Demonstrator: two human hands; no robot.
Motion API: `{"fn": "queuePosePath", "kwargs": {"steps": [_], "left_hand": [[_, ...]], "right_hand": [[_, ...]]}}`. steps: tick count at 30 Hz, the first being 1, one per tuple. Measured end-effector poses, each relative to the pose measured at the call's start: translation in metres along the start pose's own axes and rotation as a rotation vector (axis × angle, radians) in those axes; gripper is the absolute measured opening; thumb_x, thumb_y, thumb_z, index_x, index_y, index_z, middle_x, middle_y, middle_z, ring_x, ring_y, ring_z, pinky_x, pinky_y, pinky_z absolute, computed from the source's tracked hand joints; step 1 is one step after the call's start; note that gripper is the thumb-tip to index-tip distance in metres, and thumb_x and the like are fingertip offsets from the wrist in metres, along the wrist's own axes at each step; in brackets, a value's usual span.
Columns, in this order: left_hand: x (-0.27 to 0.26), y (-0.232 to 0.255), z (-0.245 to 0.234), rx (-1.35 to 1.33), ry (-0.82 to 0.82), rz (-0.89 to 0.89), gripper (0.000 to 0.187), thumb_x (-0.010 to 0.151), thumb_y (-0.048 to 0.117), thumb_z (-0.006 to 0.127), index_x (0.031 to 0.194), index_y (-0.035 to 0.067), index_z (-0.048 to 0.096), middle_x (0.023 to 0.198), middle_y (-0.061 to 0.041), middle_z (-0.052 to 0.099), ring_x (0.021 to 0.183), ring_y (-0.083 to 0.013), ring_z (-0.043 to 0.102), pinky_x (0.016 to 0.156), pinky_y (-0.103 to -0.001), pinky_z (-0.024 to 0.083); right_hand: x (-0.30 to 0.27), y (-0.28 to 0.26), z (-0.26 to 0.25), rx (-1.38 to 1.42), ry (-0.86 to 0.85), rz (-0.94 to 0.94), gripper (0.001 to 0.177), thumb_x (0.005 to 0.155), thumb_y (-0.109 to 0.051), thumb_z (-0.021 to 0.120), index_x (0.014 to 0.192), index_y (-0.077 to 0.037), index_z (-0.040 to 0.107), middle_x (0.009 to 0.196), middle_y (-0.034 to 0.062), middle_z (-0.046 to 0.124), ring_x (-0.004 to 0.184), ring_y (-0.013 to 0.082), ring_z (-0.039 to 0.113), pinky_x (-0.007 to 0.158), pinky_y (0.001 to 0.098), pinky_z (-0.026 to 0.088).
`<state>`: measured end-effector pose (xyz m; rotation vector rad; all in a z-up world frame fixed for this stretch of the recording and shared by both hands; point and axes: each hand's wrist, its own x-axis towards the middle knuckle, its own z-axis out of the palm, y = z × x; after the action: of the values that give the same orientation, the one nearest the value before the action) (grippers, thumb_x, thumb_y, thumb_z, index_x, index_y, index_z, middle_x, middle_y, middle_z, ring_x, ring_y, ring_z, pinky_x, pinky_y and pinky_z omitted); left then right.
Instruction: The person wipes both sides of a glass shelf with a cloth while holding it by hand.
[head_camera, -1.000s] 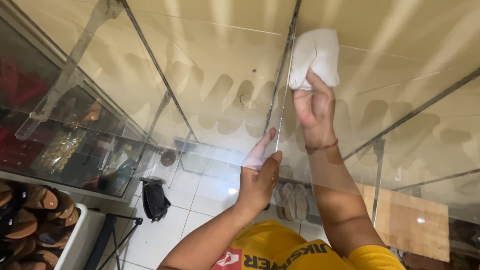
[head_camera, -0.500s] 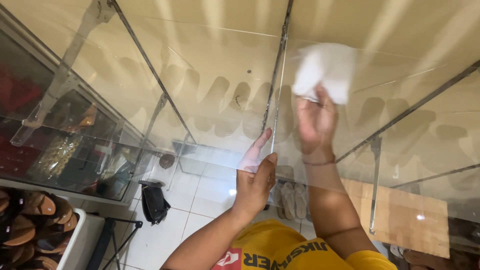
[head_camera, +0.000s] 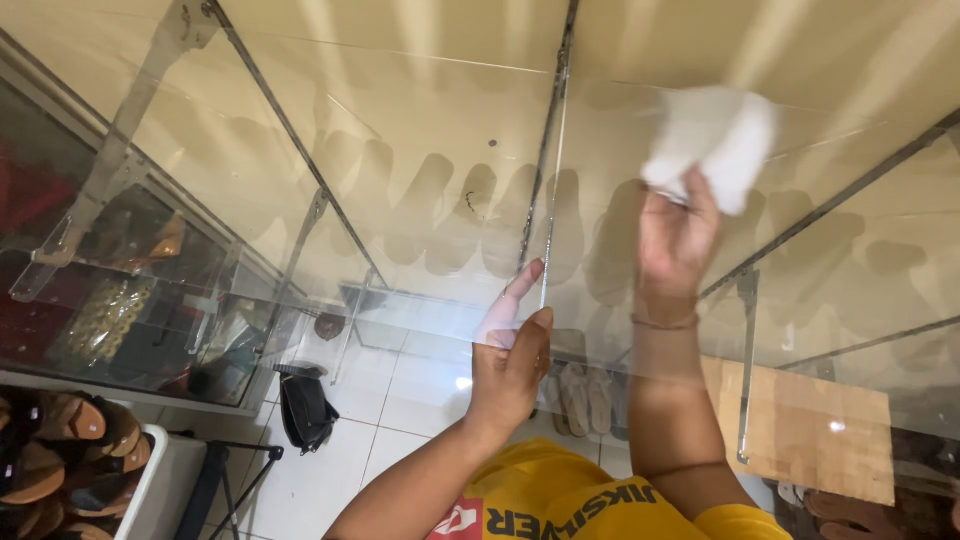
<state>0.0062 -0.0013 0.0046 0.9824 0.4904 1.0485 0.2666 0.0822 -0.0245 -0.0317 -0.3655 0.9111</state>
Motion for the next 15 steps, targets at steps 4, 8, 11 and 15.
{"fn": "queuePosePath", "kwargs": {"steps": [4, 8, 11, 15], "left_hand": [[0.001, 0.001, 0.001, -0.034, 0.016, -0.012, 0.055, 0.100, 0.005, 0.052, 0.154, 0.000, 0.042, 0.061, 0.009, 0.040, 0.050, -0.0012, 0.032, 0.046, -0.020, 0.028], [0.001, 0.000, -0.001, -0.031, 0.009, -0.005, 0.054, 0.101, 0.005, 0.052, 0.154, -0.001, 0.043, 0.061, 0.009, 0.039, 0.050, -0.0011, 0.032, 0.046, -0.020, 0.027], [0.001, -0.003, -0.002, -0.034, -0.008, -0.005, 0.054, 0.101, 0.004, 0.052, 0.154, -0.001, 0.043, 0.062, 0.009, 0.040, 0.051, -0.0009, 0.032, 0.046, -0.020, 0.027], [0.001, -0.001, -0.003, 0.040, -0.018, 0.020, 0.053, 0.101, 0.004, 0.051, 0.154, -0.001, 0.045, 0.062, 0.008, 0.041, 0.051, -0.0009, 0.033, 0.047, -0.020, 0.028]], "right_hand": [[0.005, 0.048, 0.001, 0.093, -0.007, 0.211, 0.037, 0.108, 0.004, 0.057, 0.144, 0.006, 0.049, 0.141, 0.0192, 0.060, 0.130, 0.0290, 0.062, 0.115, 0.0402, 0.051], [0.005, 0.060, 0.006, -0.093, -0.050, 0.220, 0.040, 0.099, 0.004, 0.060, 0.139, 0.003, 0.053, 0.137, 0.0162, 0.063, 0.127, 0.0283, 0.063, 0.115, 0.0428, 0.053], [0.013, 0.023, -0.009, 0.006, -0.066, 0.159, 0.037, 0.107, 0.008, 0.059, 0.143, 0.009, 0.051, 0.138, 0.0219, 0.063, 0.131, 0.0308, 0.062, 0.112, 0.0353, 0.052], [0.002, -0.043, -0.007, 0.080, 0.059, -0.038, 0.041, 0.099, 0.005, 0.054, 0.140, 0.006, 0.051, 0.134, 0.0214, 0.064, 0.123, 0.0324, 0.066, 0.111, 0.0440, 0.056]]}}
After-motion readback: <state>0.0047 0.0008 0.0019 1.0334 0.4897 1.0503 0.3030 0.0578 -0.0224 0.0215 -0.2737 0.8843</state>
